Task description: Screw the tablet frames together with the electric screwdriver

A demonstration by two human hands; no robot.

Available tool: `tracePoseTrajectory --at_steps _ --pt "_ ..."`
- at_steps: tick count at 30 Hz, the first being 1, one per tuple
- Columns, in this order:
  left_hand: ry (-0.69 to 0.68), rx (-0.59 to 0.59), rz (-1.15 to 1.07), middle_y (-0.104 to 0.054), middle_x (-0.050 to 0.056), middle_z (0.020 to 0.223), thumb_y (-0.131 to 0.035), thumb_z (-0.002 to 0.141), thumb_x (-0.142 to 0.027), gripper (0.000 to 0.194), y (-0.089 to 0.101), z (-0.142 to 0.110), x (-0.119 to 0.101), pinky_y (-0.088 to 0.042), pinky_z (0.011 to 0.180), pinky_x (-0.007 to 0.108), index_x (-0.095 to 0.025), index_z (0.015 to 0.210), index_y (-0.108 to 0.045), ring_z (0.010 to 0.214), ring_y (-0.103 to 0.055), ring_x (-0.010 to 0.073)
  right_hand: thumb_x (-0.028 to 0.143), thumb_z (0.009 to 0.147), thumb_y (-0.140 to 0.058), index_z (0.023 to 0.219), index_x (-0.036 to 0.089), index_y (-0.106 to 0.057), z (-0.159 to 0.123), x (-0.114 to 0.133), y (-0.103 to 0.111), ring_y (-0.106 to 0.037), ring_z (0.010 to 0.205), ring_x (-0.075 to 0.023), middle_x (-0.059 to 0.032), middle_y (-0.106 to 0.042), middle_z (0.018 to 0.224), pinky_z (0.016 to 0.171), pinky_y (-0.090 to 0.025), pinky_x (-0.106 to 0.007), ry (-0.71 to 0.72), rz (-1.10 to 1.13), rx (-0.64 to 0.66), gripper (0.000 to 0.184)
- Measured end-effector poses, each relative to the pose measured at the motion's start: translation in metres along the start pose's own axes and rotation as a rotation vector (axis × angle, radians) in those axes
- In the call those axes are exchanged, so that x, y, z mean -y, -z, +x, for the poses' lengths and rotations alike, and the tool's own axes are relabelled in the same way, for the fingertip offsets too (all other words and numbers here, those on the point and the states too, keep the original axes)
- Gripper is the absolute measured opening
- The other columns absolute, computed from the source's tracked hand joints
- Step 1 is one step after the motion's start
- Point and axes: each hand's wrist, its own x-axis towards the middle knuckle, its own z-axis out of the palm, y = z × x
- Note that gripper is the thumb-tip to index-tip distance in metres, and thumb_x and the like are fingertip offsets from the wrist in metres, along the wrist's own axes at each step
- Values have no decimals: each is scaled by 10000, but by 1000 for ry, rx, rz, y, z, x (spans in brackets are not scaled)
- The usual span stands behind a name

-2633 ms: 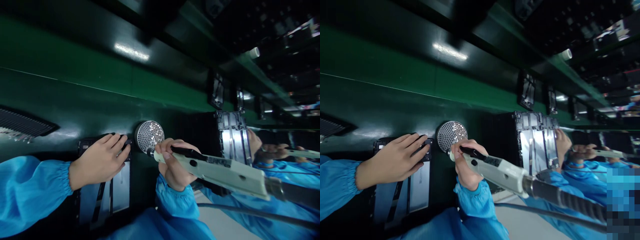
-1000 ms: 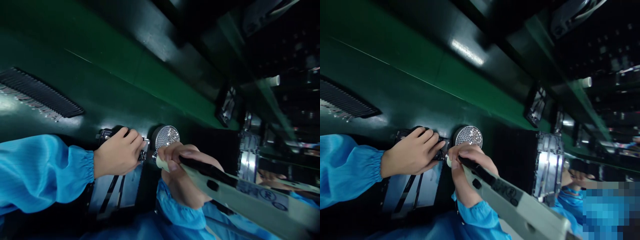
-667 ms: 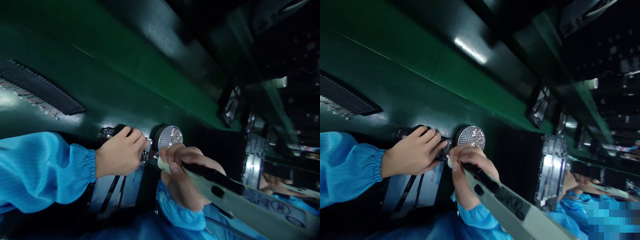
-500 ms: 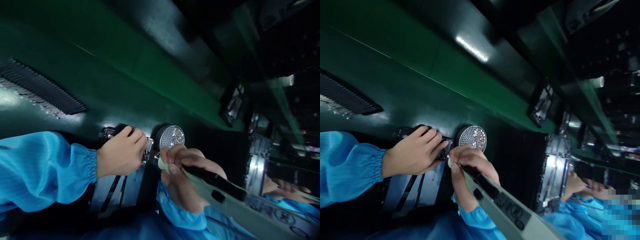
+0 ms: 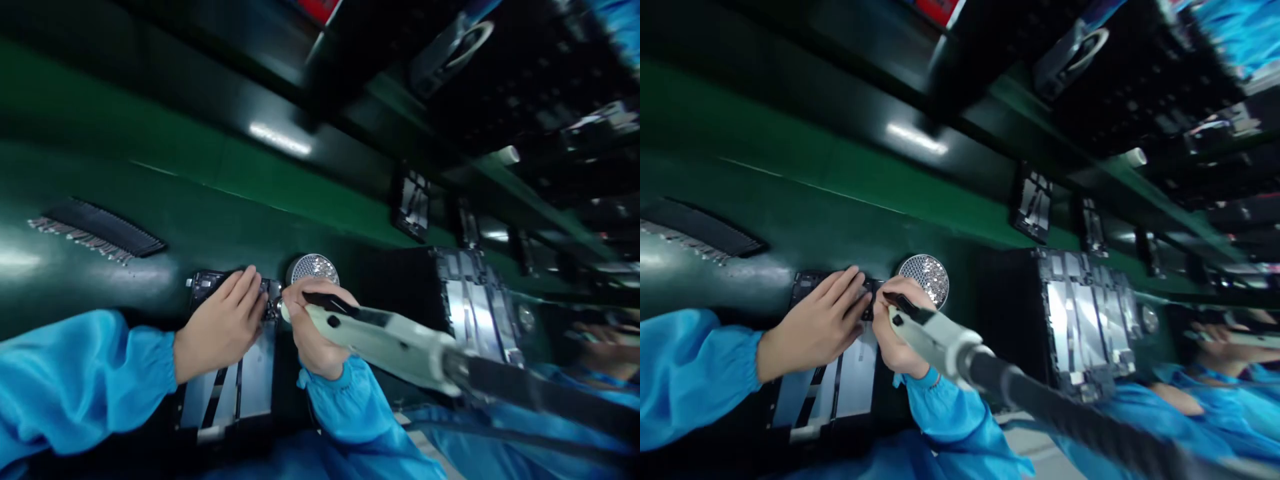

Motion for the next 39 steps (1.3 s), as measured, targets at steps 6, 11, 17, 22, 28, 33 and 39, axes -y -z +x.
tracePoseTrajectory --at_steps 6,11,17,22,28,33,39 --pt "-188 -9 -2 -717 32 1272 -587 939 -530 346 14 -74 -58 -517 1065 456 -302 1145 -747 1226 -647 269 133 804 -670 999 222 -666 10 -3 -13 -618 694 -145 12 -640 808 664 -549 -304 0 102 -117 215" --pt "-332 -18 200 -750 -87 1176 -608 941 -491 256 0 -105 -75 -624 900 369 -426 1150 -739 1104 -702 184 207 792 -743 1071 200 -661 17 7 15 -655 699 -144 12 -670 799 696 -567 -308 10 161 -300 291" --pt "13 157 250 -581 65 1472 -604 952 -385 420 -1 -61 -18 -474 1056 583 -366 1371 -625 1324 -557 396 225 736 -817 1057 197 -666 3 -3 80 -650 699 -143 18 -665 782 728 -566 -323 51 117 -552 356" --pt "464 350 301 -391 158 1601 -458 985 -123 529 22 69 87 -405 1110 621 -269 1492 -501 1410 -444 418 264 716 -844 1025 177 -685 -9 -15 110 -655 690 -160 16 -654 750 721 -577 -347 -7 96 -714 358" --pt "493 322 280 -581 113 1354 -648 971 -392 420 58 169 131 -539 1004 509 -173 1322 -575 1190 -606 267 249 730 -828 960 174 -722 -34 20 142 -658 665 -176 -10 -675 760 665 -576 -353 134 -113 -831 263" --pt "184 248 117 -517 126 1450 -598 991 -376 378 41 205 7 -481 1080 515 -176 1312 -589 1311 -523 289 318 704 -841 928 181 -731 -54 49 180 -646 673 -193 -28 -682 791 718 -567 -398 183 -277 -1080 285" --pt "-153 271 -110 -304 151 1619 -648 865 -600 659 9 227 -174 -484 1056 598 -228 1395 -521 1473 -269 414 299 584 -902 860 216 -722 -70 68 227 -612 672 -188 -13 -685 814 740 -559 -396 247 -182 -1205 340"
